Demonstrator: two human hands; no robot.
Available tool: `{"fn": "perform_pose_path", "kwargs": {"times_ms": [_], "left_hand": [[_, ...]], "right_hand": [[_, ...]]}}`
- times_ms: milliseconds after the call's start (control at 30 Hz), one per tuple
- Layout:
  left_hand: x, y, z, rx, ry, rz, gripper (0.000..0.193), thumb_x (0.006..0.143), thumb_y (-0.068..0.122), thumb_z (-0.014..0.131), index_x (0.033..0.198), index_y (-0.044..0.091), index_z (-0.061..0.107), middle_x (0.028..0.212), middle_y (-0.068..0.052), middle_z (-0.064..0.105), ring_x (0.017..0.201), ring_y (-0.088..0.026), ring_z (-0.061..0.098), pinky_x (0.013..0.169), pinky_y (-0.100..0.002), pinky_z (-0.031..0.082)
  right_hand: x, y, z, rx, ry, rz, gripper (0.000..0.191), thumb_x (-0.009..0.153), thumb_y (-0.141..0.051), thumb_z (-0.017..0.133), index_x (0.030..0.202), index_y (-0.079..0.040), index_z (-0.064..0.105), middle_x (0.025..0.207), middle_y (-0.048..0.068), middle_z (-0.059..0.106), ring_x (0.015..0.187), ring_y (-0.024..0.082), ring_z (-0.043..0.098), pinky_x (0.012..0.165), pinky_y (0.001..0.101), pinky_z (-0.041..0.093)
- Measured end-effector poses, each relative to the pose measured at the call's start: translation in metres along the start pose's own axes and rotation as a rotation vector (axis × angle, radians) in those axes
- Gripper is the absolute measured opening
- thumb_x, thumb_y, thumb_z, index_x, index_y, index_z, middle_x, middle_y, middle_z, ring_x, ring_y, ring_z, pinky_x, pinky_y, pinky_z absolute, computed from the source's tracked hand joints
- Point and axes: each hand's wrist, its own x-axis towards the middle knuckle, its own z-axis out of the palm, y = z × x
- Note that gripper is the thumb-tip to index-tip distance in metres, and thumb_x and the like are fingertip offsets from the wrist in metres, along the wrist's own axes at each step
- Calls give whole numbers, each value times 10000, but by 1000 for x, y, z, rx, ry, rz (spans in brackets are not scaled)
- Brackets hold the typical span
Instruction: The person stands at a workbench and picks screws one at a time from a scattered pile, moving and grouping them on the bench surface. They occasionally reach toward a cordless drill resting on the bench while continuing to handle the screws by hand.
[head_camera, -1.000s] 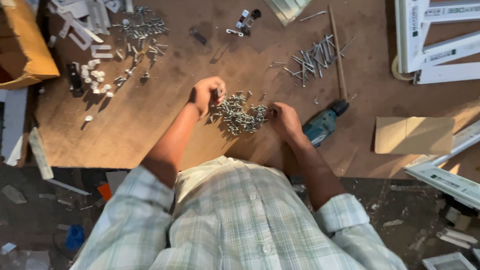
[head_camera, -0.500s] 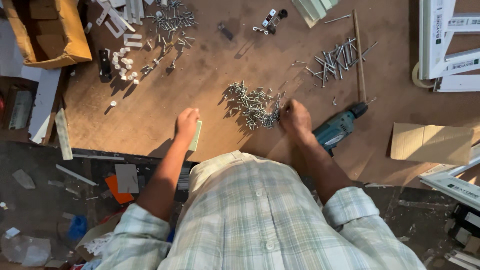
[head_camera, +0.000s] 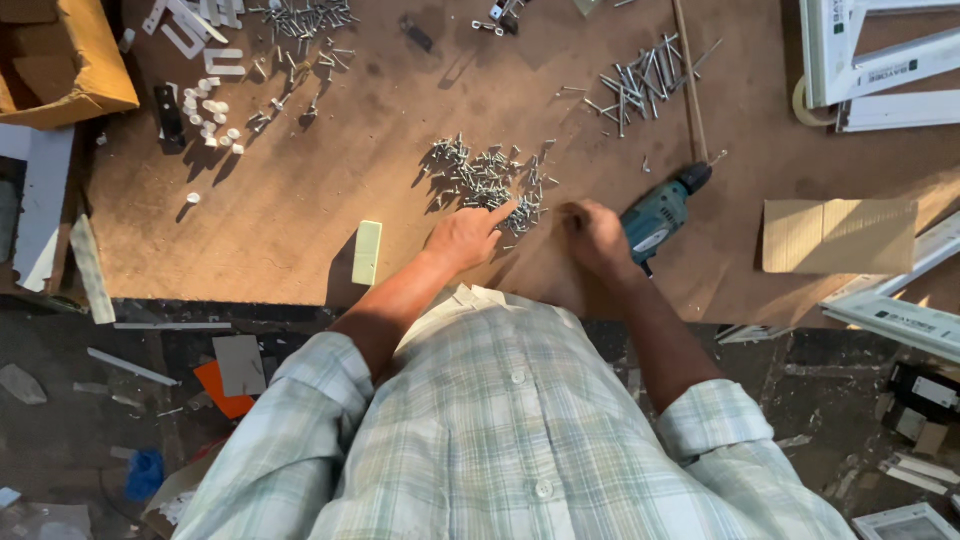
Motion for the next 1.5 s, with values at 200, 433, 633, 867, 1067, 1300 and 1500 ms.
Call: {"fn": "perform_pose_path", "kwargs": {"times_ms": [200,433,633,867,1067,1300,1500], "left_hand": [[-7,0,1,202,-107,-59,594,984,326,604,1548,270,427,948,-147,697,908,-362,678,759,-506,550],[-51,-52,8,125,213,-190,530,922,296,662,1413,137,541,917,-151,714,865,-400,680,696,-530,531],[-70,-61,34,-626,331,-541,220,938,266,673,997,69,750,881,-85,755,819,-210,700,757,-360,541],[-87,-39,46,-695,263,-576,249,919,275,681,974,37,727,860,-96,745,796,-175,670,759,-338,528],[-80,-30,50,-685,234,-500,243,904,274,696,972,42,720,866,-82,741,795,-170,683,756,-337,534],[-67,-15,44,-570,170,-441,181,862,237,705,956,84,726,874,-109,749,824,-234,721,757,-369,559],[-30,20,55,-168,99,-141,152,914,222,697,950,79,662,947,-141,703,921,-354,676,759,-485,537]], "right_hand": [[-15,-39,22,-52,8,-206,300,922,-75,671,1214,-10,685,985,176,694,875,375,674,755,453,554],[-15,-14,1,-63,218,87,119,884,-61,690,1000,-71,717,905,145,694,835,365,685,736,436,568],[-1,7,4,-130,47,54,135,834,-60,689,961,-75,731,931,157,704,864,384,683,750,461,561],[-17,-15,-8,-264,-141,99,61,863,-126,677,852,-76,710,886,164,696,843,372,687,756,474,560],[-37,-53,5,-176,-190,234,184,849,-230,727,838,-47,711,873,182,708,826,383,690,725,475,556],[-54,-29,30,-95,-200,306,193,859,-226,717,921,-45,742,897,177,724,838,359,700,735,423,562],[-72,-1,16,1339,-195,709,132,912,-138,701,904,-32,624,819,38,640,737,147,580,676,290,471]]}}
